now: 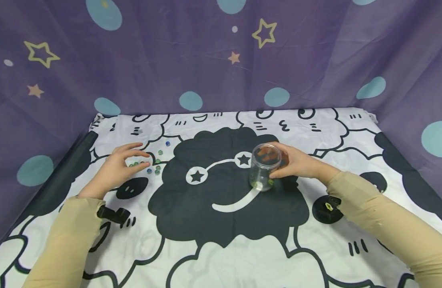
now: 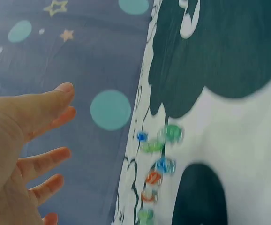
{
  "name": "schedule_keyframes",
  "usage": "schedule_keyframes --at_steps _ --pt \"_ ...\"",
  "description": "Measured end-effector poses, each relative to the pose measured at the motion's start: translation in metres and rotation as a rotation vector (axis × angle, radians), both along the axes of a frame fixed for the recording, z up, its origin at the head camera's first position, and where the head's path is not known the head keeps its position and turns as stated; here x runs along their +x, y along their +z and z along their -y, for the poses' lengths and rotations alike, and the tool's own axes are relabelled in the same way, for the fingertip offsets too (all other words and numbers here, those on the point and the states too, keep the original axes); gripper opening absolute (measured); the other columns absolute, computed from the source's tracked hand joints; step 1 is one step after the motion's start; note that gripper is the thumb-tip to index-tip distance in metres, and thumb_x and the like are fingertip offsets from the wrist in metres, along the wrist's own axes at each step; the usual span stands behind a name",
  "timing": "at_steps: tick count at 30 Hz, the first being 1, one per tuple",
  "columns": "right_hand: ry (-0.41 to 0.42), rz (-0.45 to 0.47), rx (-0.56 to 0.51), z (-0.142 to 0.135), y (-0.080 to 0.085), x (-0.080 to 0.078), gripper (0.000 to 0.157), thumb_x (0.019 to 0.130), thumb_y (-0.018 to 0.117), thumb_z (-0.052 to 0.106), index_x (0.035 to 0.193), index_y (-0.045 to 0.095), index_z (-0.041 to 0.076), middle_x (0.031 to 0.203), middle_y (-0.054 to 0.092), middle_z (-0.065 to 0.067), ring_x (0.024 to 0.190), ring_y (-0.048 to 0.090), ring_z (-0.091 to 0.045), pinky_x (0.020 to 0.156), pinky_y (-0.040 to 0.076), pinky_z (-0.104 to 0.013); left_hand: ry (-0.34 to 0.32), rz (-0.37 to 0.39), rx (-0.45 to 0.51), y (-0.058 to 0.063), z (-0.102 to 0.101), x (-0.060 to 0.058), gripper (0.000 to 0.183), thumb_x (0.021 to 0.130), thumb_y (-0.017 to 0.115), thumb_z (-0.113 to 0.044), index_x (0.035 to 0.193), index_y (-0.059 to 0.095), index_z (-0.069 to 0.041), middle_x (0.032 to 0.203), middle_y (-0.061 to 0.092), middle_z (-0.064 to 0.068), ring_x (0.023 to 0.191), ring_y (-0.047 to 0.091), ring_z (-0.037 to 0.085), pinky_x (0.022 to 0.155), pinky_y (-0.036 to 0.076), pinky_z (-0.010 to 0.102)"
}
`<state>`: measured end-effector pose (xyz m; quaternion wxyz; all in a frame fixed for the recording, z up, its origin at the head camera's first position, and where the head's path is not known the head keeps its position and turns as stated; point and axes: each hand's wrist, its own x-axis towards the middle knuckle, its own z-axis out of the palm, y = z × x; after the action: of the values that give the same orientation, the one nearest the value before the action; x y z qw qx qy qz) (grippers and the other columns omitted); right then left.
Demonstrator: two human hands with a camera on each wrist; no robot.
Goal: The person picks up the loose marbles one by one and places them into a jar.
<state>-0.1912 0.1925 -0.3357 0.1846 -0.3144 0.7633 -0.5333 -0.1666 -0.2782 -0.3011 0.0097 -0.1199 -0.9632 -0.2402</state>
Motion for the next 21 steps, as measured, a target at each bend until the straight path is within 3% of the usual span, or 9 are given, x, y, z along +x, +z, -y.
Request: schedule_keyframes --at_steps 5,9,13,21 --pt "0.002 -0.008 0.001 0.000 0.001 0.000 0.075 0.077 0.075 -0.001 0.141 0.036 0.005 0.138 0.045 -0.020 0.127 0.046 -0.039 0.083 0.054 -0.034 0.045 -0.019 -0.012 -0.002 0.015 -0.004 0.036 0.088 0.069 -0.022 0.116 0.063 -0.001 0.146 0.036 0.025 0.133 0.025 0.051 0.098 0.025 0.068" --pt "-0.002 -0.010 0.003 0.000 0.001 0.000 0.075 0.077 0.075 -0.001 0.141 0.036 0.005 0.137 0.045 -0.019 0.126 0.046 -0.039 0.083 0.054 -0.034 0.063 -0.028 -0.045 -0.003 0.025 -0.009 0.045 0.087 0.069 -0.018 0.126 0.055 -0.001 0.143 0.036 0.029 0.129 0.026 0.055 0.096 0.016 0.075" --pt "-0.008 -0.006 0.005 0.000 0.000 0.001 0.075 0.077 0.075 0.000 0.141 0.036 0.005 0.138 0.045 -0.019 0.127 0.046 -0.039 0.084 0.053 -0.035 0.081 0.004 -0.069 -0.007 0.034 -0.014 0.052 0.087 0.069 -0.020 0.132 0.050 -0.003 0.144 0.035 0.030 0.128 0.024 0.058 0.091 0.009 0.081" --pt "-0.012 -0.002 0.011 -0.001 -0.001 0.001 0.076 0.077 0.076 0.002 0.142 0.036 0.006 0.138 0.045 -0.018 0.127 0.045 -0.040 0.084 0.053 -0.035 0.120 0.088 -0.126 -0.021 0.051 -0.020 0.044 0.088 0.067 -0.027 0.124 0.057 -0.004 0.145 0.028 0.034 0.129 0.015 0.062 0.090 0.006 0.081"
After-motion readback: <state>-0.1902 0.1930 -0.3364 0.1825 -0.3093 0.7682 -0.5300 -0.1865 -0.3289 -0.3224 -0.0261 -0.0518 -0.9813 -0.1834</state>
